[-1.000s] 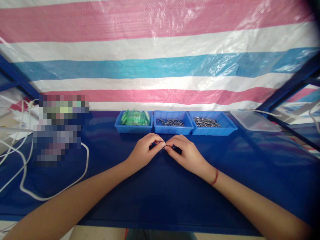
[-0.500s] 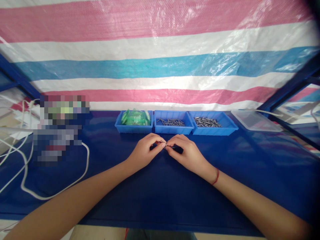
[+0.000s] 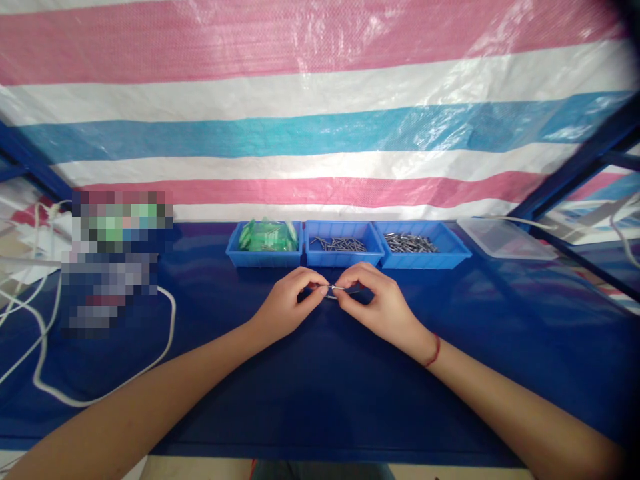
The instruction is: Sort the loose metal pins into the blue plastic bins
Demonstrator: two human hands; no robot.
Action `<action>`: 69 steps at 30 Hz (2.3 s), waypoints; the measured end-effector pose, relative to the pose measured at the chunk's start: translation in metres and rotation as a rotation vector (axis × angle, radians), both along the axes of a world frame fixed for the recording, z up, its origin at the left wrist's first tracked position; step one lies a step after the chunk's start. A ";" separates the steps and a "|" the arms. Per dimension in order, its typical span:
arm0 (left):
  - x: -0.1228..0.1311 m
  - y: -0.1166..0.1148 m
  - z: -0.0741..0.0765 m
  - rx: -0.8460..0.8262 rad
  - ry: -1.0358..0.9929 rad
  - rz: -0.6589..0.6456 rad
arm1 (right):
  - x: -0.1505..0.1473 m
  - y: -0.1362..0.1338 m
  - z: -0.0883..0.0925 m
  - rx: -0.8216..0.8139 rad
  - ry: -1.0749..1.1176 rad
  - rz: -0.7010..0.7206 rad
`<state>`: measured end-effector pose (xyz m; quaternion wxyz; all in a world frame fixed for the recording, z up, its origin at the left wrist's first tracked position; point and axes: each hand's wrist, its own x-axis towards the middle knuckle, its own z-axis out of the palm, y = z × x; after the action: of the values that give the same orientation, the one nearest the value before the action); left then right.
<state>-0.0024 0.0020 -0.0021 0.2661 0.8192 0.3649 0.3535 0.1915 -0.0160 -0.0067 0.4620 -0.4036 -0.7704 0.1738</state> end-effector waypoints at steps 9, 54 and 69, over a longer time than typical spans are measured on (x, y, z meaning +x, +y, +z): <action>0.000 -0.002 -0.006 0.100 0.190 0.087 | 0.015 0.005 0.014 0.039 0.043 -0.116; -0.001 -0.004 -0.006 0.191 0.472 0.075 | 0.081 0.045 -0.006 0.124 -0.675 -0.358; -0.001 -0.005 -0.002 0.094 0.314 0.060 | 0.069 0.031 0.015 0.279 -0.552 -0.442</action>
<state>-0.0034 -0.0031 -0.0037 0.1566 0.8646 0.4094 0.2455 0.2601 0.0148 0.0085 0.3138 -0.5250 -0.7764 -0.1520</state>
